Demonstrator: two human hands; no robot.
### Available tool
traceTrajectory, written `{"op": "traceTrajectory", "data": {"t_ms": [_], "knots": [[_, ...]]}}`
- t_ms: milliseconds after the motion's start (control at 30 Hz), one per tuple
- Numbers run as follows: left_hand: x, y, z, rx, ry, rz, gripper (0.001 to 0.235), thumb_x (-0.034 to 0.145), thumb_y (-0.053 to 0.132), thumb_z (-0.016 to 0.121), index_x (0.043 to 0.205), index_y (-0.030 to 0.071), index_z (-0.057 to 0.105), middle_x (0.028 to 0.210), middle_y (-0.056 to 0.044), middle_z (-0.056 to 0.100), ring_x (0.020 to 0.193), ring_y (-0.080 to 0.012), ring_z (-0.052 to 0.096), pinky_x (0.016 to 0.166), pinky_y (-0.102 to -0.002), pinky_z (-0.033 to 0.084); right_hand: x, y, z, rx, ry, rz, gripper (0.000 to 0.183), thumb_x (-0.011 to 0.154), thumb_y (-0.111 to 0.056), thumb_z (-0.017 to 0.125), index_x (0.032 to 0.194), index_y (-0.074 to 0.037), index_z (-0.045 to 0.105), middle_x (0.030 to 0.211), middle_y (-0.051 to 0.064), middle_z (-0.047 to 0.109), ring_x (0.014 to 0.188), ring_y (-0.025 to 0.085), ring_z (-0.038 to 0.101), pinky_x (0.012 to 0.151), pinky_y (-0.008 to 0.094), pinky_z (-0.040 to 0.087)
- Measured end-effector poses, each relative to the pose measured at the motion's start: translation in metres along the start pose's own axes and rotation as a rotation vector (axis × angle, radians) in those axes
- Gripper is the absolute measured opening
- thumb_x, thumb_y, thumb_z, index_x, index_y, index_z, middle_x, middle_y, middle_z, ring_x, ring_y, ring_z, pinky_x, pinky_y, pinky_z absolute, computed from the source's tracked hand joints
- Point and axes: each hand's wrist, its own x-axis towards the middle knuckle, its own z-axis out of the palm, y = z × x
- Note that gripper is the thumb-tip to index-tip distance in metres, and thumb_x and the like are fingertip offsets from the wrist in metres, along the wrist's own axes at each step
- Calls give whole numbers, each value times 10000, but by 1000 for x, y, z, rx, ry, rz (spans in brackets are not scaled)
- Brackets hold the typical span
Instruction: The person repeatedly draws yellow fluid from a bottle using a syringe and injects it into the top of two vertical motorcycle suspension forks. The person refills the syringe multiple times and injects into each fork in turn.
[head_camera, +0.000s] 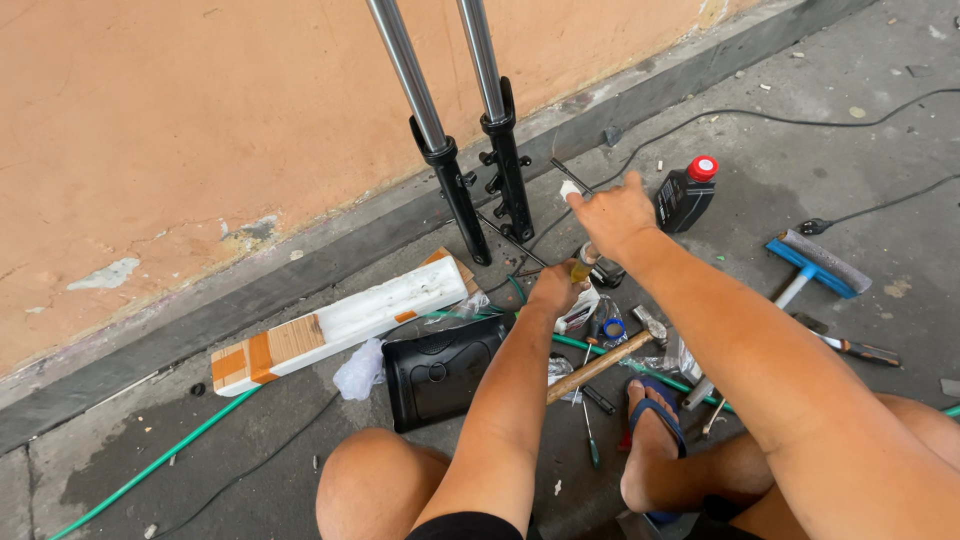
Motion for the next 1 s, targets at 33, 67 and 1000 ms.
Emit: {"op": "traceTrajectory", "data": {"t_ms": [33, 67, 1000], "knots": [[1, 0, 0, 10, -1, 4, 464, 884, 363, 753, 1254, 103, 649, 1080, -180, 763, 1065, -400, 720, 952, -503, 587, 2, 1, 3, -1, -7, -1, 996, 664, -577, 900, 1491, -183, 508, 909, 99, 759, 825, 299, 710, 899, 504, 331], [-1, 2, -2, 10, 0, 4, 464, 884, 363, 753, 1254, 103, 649, 1080, -180, 763, 1065, -400, 720, 952, -503, 587, 2, 2, 2, -1, -6, -1, 996, 664, -577, 900, 1491, -183, 508, 909, 99, 759, 825, 299, 710, 899, 504, 331], [-28, 29, -26, -34, 27, 49, 505, 943, 224, 713, 1426, 178, 574, 1205, -161, 728, 1177, -387, 674, 1010, -515, 555, -120, 55, -6, 849, 78, -100, 310, 992, -142, 586, 1301, -141, 560, 1061, 136, 774, 970, 337, 750, 814, 444, 606]]}}
